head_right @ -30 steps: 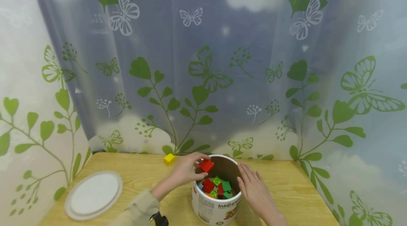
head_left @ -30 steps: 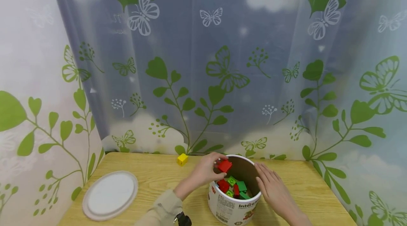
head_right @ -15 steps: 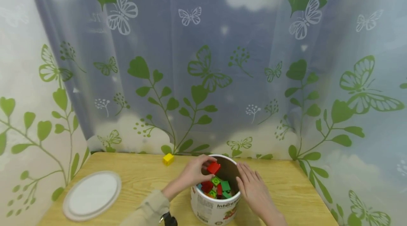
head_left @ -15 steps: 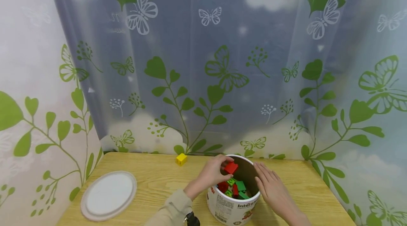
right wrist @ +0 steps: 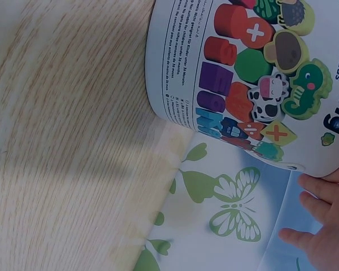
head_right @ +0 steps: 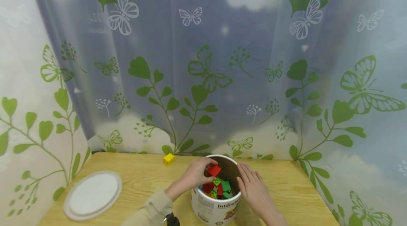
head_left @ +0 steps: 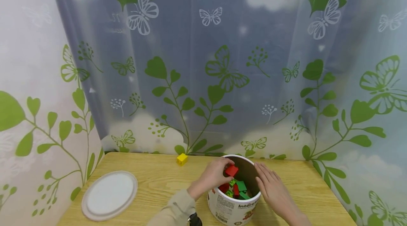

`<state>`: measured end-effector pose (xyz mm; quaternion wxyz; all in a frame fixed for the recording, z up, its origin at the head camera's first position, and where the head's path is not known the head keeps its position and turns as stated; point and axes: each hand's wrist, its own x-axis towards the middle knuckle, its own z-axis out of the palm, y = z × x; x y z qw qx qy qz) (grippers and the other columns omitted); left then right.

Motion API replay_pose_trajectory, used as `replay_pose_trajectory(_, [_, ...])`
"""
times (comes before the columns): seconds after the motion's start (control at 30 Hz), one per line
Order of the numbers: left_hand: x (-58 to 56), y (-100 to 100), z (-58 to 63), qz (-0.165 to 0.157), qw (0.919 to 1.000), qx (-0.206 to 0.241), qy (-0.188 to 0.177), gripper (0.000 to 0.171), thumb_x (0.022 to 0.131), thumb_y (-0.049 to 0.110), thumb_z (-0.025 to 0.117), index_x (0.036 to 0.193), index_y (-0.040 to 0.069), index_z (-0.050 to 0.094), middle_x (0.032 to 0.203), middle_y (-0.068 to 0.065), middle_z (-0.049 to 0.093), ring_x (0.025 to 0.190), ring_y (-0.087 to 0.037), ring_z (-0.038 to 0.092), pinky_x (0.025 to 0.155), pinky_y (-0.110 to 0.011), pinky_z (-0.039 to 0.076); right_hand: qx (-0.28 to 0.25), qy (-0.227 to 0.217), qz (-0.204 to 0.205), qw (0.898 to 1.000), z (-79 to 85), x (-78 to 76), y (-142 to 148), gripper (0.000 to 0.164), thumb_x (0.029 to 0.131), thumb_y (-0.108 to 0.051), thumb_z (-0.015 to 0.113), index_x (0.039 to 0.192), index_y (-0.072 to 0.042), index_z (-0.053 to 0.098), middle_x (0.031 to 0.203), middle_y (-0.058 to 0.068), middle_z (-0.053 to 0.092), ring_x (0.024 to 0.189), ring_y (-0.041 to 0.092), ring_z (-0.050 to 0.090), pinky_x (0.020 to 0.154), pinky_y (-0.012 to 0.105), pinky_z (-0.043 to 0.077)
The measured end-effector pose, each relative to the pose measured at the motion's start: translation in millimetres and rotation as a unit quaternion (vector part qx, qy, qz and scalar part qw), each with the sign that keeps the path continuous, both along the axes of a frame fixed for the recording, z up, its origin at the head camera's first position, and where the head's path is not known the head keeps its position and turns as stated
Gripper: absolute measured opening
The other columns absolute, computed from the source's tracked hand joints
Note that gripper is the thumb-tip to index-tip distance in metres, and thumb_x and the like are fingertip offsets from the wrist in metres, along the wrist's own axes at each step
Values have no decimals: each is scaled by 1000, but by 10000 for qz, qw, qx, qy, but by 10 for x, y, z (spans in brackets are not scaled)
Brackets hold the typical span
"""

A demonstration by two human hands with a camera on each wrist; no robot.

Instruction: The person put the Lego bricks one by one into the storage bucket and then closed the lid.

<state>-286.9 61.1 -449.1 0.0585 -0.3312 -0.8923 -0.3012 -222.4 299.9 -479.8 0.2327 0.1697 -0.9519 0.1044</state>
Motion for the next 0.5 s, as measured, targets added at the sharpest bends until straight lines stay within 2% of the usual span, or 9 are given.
replay_pose_trajectory(0.13, [9,36,-8,149,9995,-196,206,45,84,21,84,125,9,68,119,-5,69,99,-15,66,82,-25,55,0,-22,-23,10000,0,3,0,47,103,-19,56,146,-1,52,147,16,55,138,36,48,109,60,41])
replay_pose_trajectory(0.23, [11,49,-21,250,9993,-122,248,48,85,23,83,128,10,67,124,-6,68,103,-17,67,84,-29,56,-2,-33,-44,10000,1,3,0,46,104,-20,56,146,-2,52,147,16,54,139,35,48,109,60,40])
replay_pose_trajectory(0.43, [-2,25,-57,184,9966,764,-230,39,91,17,77,128,8,66,120,-9,67,101,-20,67,83,-28,57,8,-71,-47,10000,8,5,5,47,104,-20,55,147,-2,52,148,15,54,139,35,47,109,61,40])
replay_pose_trajectory(0.5, [-4,9,-60,116,9945,1007,-269,36,92,14,76,126,7,67,118,-10,67,99,-20,67,83,-26,57,5,-88,-45,10000,8,4,5,47,104,-20,55,147,-2,52,148,15,54,139,35,47,110,60,40])
